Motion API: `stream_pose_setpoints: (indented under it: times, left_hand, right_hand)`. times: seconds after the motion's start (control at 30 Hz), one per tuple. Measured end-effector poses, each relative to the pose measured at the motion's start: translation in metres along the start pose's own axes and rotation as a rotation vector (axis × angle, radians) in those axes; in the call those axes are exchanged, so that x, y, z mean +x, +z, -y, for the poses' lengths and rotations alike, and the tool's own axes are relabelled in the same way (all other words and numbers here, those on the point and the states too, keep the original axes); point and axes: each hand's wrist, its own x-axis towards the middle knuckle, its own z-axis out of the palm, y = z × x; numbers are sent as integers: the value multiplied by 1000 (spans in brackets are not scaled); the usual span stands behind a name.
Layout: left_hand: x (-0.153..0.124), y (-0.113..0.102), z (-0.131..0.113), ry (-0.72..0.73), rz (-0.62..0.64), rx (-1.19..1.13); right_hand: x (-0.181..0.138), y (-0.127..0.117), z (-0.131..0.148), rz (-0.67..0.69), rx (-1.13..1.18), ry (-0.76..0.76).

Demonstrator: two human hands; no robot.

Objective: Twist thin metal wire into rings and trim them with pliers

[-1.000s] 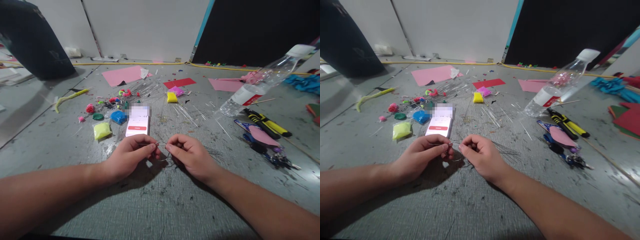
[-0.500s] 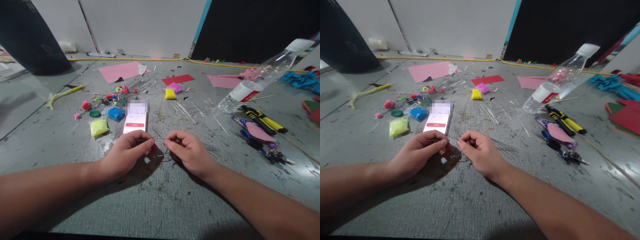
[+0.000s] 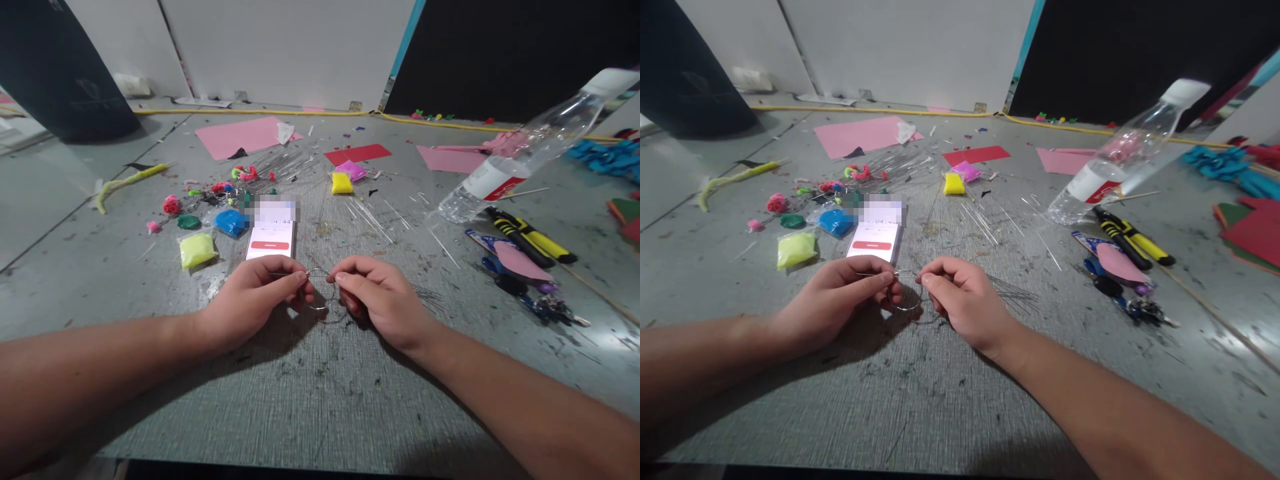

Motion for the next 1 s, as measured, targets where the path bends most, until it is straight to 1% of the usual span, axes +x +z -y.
stream_pose_setpoints:
  times: [0.3, 0.67, 0.83, 1.0]
  left_hand:
    - [-1, 2, 1, 15, 0, -26]
    - [1, 1, 4, 1, -68, -122]
    - [1, 1, 4, 21, -45, -101]
    - [0, 2, 2, 36, -67, -86]
  right_hand:
    - [0, 0, 0, -10, -54, -23]
    - [0, 0, 0, -10, -40, 4]
    - [0, 0, 0, -15, -27, 16]
    - [0, -1, 0, -22, -37, 10]
